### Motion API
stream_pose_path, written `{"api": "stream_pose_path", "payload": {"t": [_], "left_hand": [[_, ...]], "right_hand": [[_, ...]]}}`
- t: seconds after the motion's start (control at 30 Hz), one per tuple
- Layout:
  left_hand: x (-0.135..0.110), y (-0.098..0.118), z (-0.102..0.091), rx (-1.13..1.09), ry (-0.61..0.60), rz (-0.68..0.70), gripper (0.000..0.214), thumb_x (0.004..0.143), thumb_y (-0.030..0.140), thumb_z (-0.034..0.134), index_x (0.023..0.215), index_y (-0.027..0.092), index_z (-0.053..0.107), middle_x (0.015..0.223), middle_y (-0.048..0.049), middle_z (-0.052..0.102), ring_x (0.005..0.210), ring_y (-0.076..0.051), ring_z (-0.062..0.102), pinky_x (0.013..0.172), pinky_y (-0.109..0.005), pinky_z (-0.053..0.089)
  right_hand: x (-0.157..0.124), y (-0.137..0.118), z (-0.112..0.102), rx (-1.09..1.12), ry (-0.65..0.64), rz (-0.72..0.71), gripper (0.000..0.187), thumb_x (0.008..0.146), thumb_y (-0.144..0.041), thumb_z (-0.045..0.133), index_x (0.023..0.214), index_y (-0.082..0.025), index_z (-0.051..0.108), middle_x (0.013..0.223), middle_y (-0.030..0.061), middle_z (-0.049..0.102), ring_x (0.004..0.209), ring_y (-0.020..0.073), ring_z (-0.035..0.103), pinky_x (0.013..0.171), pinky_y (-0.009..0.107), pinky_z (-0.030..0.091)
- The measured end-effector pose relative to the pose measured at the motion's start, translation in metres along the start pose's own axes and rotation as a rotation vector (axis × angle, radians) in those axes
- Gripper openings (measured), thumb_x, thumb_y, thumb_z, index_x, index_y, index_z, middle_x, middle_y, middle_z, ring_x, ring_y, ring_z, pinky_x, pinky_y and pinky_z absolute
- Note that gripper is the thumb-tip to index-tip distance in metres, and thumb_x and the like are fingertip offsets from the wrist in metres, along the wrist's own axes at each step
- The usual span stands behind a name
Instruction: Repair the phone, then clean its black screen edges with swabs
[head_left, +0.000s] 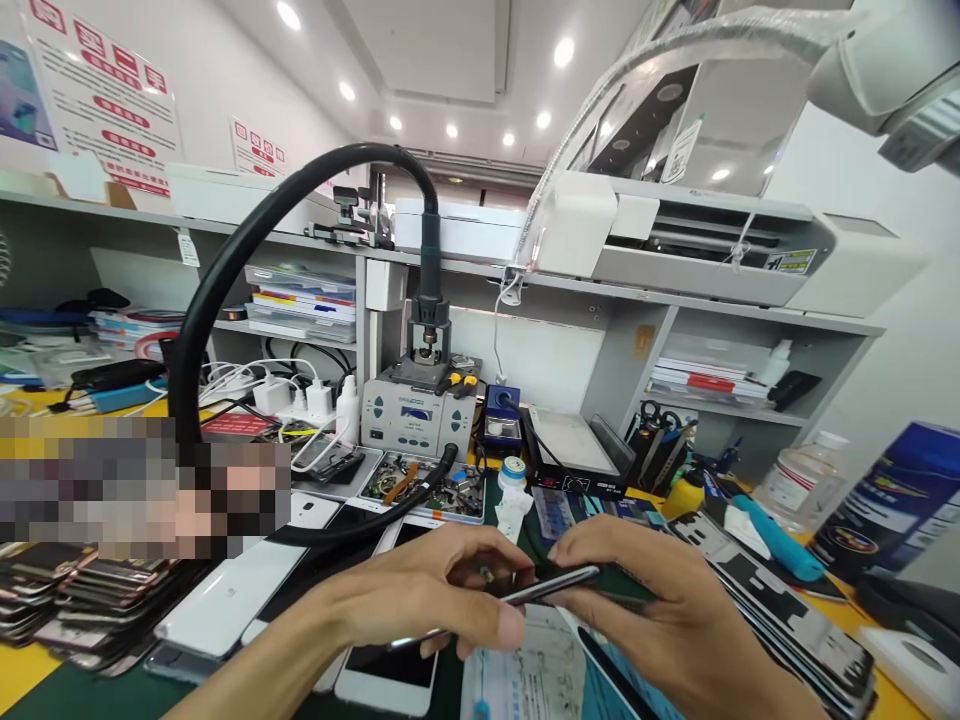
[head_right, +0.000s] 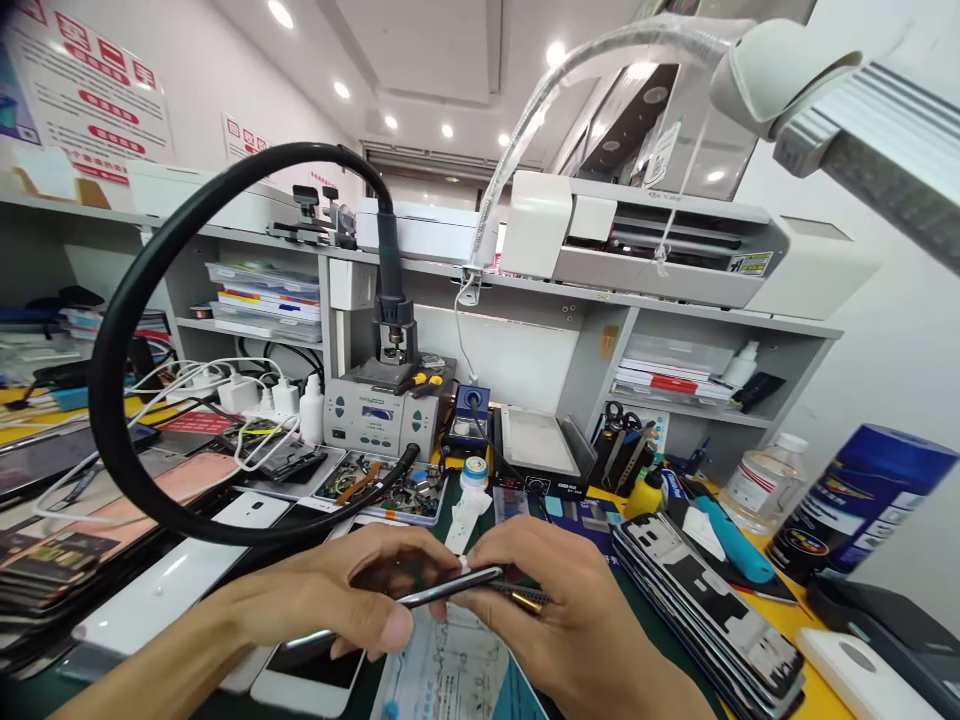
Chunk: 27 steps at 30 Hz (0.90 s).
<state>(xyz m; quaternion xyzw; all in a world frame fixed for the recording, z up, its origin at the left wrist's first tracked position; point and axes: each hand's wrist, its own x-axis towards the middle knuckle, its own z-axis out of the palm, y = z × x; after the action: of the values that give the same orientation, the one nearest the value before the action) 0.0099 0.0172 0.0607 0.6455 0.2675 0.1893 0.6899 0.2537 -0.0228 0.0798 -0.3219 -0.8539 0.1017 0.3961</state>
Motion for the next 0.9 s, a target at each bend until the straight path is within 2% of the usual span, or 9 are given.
{"api": "stream_pose_path", "payload": {"t": [0.2, 0.43, 0.7, 0.9], "left_hand": [[0.005, -0.005, 0.0, 0.098, 0.023, 0.077, 0.052, 0.077, 0.044, 0.078, 0.121, 0.021, 0.065, 0.094, -0.0017, 0.059, 0.084, -0.018, 0.051, 0.066, -0.027, 0.039], [0.009, -0.007, 0.001, 0.111, 0.039, 0.033, 0.048, 0.077, 0.043, 0.078, 0.117, 0.022, 0.065, 0.09, 0.0003, 0.058, 0.083, -0.018, 0.051, 0.068, -0.029, 0.037], [0.008, 0.008, 0.004, 0.128, 0.094, -0.003, 0.034, 0.077, 0.027, 0.073, 0.11, 0.023, 0.069, 0.095, 0.0023, 0.06, 0.086, -0.016, 0.049, 0.072, -0.028, 0.034], [0.01, -0.001, 0.004, 0.103, 0.081, 0.006, 0.039, 0.076, 0.035, 0.075, 0.111, 0.022, 0.067, 0.086, 0.0036, 0.058, 0.08, -0.016, 0.048, 0.068, -0.029, 0.033]], "right_hand": [[-0.006, 0.008, 0.003, -0.101, 0.033, -0.089, 0.02, 0.091, -0.013, 0.072, 0.102, -0.027, 0.064, 0.096, -0.0008, 0.077, 0.083, 0.0155, 0.074, 0.076, 0.022, 0.056], [-0.01, 0.011, 0.007, -0.11, 0.019, -0.105, 0.022, 0.09, -0.011, 0.071, 0.103, -0.026, 0.062, 0.097, -0.0005, 0.076, 0.084, 0.0145, 0.073, 0.078, 0.021, 0.056], [-0.011, 0.014, 0.01, -0.115, 0.044, -0.075, 0.019, 0.089, -0.01, 0.071, 0.101, -0.023, 0.066, 0.095, -0.0008, 0.076, 0.085, 0.013, 0.072, 0.081, 0.02, 0.055], [-0.012, 0.014, 0.011, -0.158, 0.053, -0.052, 0.022, 0.087, -0.011, 0.071, 0.104, -0.024, 0.065, 0.095, -0.0008, 0.076, 0.085, 0.0138, 0.073, 0.078, 0.021, 0.056]]}}
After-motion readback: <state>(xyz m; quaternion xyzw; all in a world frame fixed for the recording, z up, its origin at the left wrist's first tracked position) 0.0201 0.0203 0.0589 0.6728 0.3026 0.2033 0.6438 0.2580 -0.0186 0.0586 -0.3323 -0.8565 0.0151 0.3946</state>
